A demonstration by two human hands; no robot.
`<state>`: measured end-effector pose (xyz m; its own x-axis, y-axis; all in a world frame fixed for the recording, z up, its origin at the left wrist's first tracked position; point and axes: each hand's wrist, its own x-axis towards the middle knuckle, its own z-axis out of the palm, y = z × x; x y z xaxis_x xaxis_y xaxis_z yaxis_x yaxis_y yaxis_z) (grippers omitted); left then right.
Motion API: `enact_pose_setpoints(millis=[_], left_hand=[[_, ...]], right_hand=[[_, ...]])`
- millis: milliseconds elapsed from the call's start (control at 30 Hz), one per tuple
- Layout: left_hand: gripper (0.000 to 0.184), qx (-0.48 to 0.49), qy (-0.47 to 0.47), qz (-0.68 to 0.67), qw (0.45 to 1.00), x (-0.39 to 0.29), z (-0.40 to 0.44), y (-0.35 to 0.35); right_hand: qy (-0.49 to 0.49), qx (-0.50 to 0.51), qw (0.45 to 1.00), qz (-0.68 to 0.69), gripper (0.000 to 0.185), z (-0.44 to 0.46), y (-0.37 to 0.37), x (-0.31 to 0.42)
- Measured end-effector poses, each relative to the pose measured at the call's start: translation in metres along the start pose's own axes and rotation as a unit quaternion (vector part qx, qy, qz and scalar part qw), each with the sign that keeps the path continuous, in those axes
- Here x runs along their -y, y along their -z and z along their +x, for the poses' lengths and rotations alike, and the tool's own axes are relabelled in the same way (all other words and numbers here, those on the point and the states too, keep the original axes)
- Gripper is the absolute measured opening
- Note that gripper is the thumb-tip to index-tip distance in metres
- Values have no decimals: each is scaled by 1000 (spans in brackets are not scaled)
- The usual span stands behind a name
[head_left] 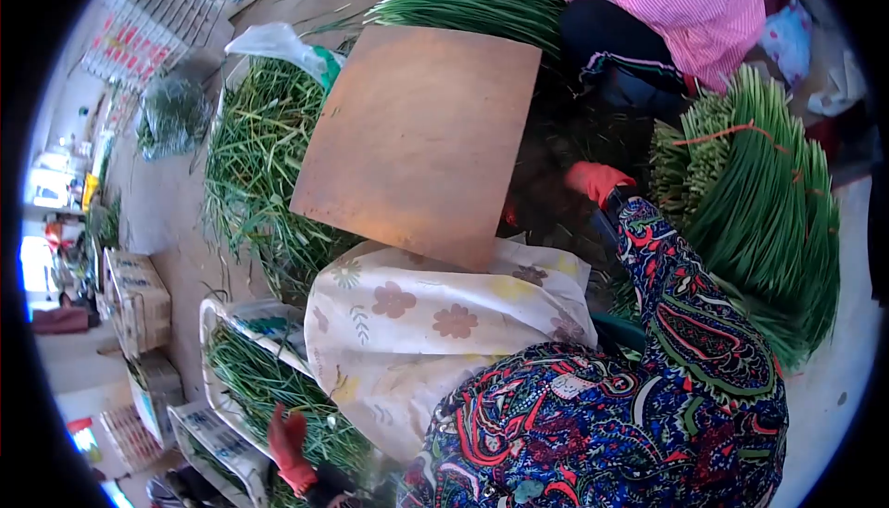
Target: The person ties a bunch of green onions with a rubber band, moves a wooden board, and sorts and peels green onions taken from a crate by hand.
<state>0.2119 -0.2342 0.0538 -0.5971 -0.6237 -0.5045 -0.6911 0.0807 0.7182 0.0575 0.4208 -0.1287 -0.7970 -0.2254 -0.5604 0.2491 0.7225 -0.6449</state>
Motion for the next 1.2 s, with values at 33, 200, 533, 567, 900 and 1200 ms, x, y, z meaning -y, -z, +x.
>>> enact_pose_setpoints(millis=[33, 200, 533, 567, 900, 1200], left_hand=[[39, 34, -114, -50, 992, -37, -21, -34], [39, 243, -104, -9, 964, -136, -24, -165], [48, 286, 66, -114, 949, -101, 69, -321], [39, 280, 71, -139, 947, -98, 65, -328], [31, 292, 36, -139, 946, -88, 56, -325], [32, 312, 13, -185, 932, -86, 47, -324]], right_hand=[[12, 9, 1000, -13, 53, 0, -3, 3], [60, 53, 994, -78, 53, 18, -25, 13], [-73, -53, 995, -36, 40, 45, -56, 51], [-82, -36, 995, -41, 36, 53, -62, 45], [-51, -81, 929, -357, 20, 60, -95, -40], [-104, -442, 841, 295, 27, -30, -23, -138]])
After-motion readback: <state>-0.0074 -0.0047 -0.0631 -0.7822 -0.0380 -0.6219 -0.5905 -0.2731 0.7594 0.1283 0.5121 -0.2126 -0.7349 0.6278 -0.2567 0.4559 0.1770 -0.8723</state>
